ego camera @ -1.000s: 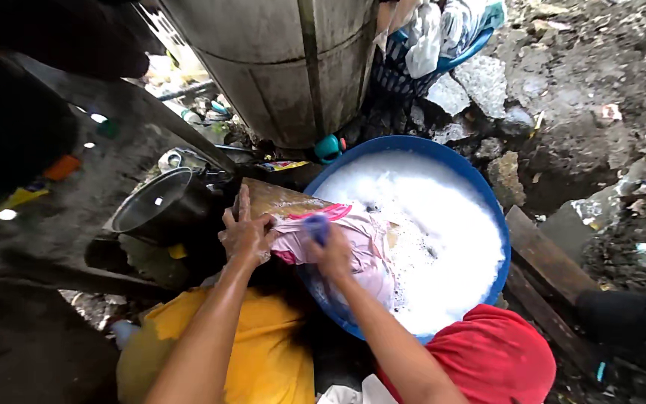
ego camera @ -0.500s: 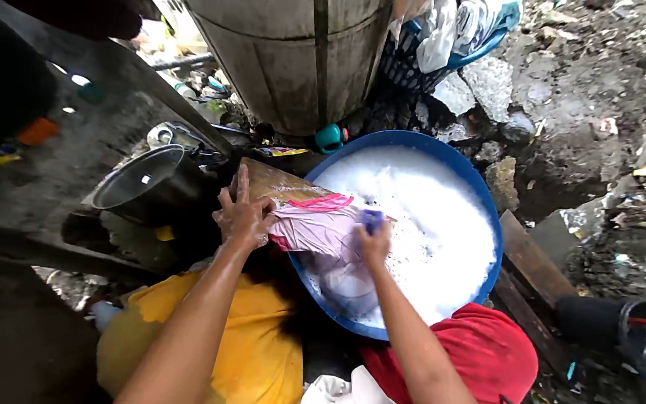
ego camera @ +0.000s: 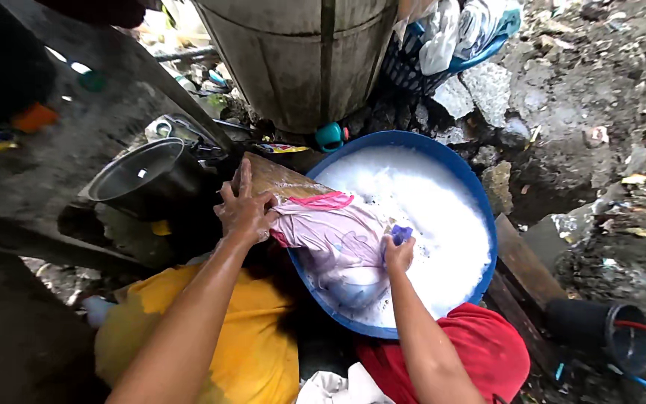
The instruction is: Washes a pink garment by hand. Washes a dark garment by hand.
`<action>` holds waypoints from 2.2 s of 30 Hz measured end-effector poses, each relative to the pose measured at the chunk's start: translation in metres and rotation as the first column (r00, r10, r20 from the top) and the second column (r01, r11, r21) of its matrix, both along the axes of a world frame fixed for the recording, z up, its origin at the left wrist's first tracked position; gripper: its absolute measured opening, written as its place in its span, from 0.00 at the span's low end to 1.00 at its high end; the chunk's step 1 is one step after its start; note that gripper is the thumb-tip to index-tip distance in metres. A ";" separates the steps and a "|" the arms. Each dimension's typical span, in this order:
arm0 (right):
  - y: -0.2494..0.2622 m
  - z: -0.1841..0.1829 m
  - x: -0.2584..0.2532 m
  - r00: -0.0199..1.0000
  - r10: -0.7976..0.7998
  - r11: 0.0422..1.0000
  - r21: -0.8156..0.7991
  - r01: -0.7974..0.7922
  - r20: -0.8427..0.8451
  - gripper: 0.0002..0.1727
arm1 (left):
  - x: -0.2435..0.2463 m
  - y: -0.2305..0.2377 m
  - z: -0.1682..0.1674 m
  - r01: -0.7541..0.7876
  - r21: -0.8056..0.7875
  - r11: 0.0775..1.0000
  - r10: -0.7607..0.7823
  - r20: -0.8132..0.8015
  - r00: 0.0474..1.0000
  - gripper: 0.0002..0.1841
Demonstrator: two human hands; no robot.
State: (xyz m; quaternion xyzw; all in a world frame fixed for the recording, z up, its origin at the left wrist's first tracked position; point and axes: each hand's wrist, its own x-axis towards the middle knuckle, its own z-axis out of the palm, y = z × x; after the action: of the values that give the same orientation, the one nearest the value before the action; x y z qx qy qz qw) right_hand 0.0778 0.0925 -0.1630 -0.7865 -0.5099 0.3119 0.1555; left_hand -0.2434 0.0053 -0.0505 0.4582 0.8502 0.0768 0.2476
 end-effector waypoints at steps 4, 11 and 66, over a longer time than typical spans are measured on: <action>-0.048 0.052 -0.118 0.945 0.287 0.946 0.200 -0.254 -0.157 0.31 | 0.000 0.000 0.003 0.000 0.008 1.000 0.000 0.012 1.000 0.11; -0.029 0.030 -0.069 0.939 0.337 0.937 0.120 -0.328 -0.064 0.39 | -0.001 -0.002 0.000 0.002 0.038 0.999 -0.002 0.018 1.000 0.10; -0.039 0.056 -0.021 0.342 0.474 0.463 -0.100 -0.881 -0.812 0.28 | -0.002 0.000 -0.003 0.006 0.068 0.998 -0.007 0.008 1.000 0.10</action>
State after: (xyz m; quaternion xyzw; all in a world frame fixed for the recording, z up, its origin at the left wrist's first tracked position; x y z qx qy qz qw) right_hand 0.0572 0.0538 -0.1074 -0.3106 -0.5952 0.7398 -0.0450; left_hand -0.2454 0.0054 -0.0533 0.4688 0.8447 0.1066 0.2355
